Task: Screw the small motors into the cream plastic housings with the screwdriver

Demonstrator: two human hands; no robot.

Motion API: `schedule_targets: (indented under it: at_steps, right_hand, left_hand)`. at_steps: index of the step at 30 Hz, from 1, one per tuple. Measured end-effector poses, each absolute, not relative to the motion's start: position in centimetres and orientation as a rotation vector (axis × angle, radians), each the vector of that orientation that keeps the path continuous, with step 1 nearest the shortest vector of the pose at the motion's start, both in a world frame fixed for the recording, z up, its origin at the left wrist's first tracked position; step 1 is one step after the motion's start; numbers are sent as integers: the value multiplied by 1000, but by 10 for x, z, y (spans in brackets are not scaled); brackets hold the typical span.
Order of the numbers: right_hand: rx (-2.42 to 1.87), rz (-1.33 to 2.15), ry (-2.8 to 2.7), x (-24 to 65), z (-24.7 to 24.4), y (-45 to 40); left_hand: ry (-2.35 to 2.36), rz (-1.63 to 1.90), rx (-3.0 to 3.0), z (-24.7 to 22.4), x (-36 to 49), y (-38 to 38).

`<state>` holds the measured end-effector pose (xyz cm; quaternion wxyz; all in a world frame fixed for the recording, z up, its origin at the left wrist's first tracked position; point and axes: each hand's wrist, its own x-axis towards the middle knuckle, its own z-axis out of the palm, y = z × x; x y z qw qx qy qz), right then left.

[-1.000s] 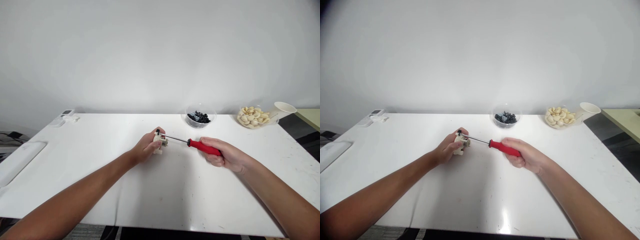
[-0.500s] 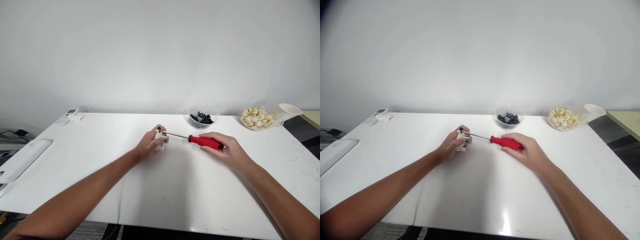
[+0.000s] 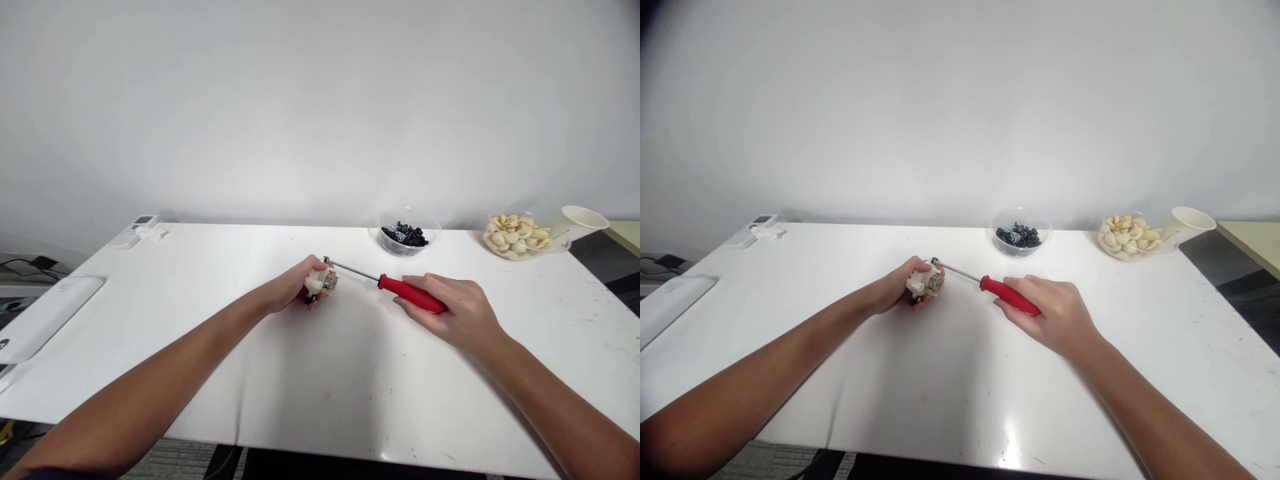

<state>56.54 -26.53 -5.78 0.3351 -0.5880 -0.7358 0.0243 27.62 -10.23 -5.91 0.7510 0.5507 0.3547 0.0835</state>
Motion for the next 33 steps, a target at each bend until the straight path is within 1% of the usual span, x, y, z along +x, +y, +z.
schedule_targets:
  at_steps: [4,9,14,16,18,20,22,24,26,29,31,33]
  right_hand:
    - [-1605,554,-1618,564,-60,-265]
    - [-1658,979,-1280,564,-55,-259]
    - [-1455,1608,-946,572,-51,-253]
    - [-1396,1733,-866,574,-50,-253]
    - [-1371,1765,-856,572,-48,-253]
    - [-1358,1752,-908,568,-46,-254]
    - [-1413,1654,-1055,564,-43,-255]
    - [-1548,1387,-1297,562,-43,-257]
    - [-1648,989,-1552,564,-46,-258]
    - [-1646,472,-1785,569,-55,-261]
    - [-1588,286,-1870,569,-59,-264]
    - [-1534,262,-1911,565,-59,-267]
  left_hand:
    - [815,208,1220,-61,277,-105]
    - [816,266,1301,-67,277,-107]
    - [725,301,1533,-60,275,-114]
    - [688,337,1574,-58,276,-116]
    - [680,382,1556,-60,278,-115]
    - [736,405,1485,-66,280,-110]
    - [828,379,1418,-71,281,-104]
    - [883,325,1395,-73,280,-99]
    - [890,264,1395,-71,277,-97]
    - [910,151,1351,-62,274,-99]
    - [928,114,1314,-56,273,-101]
    - [931,140,1298,-54,275,-104]
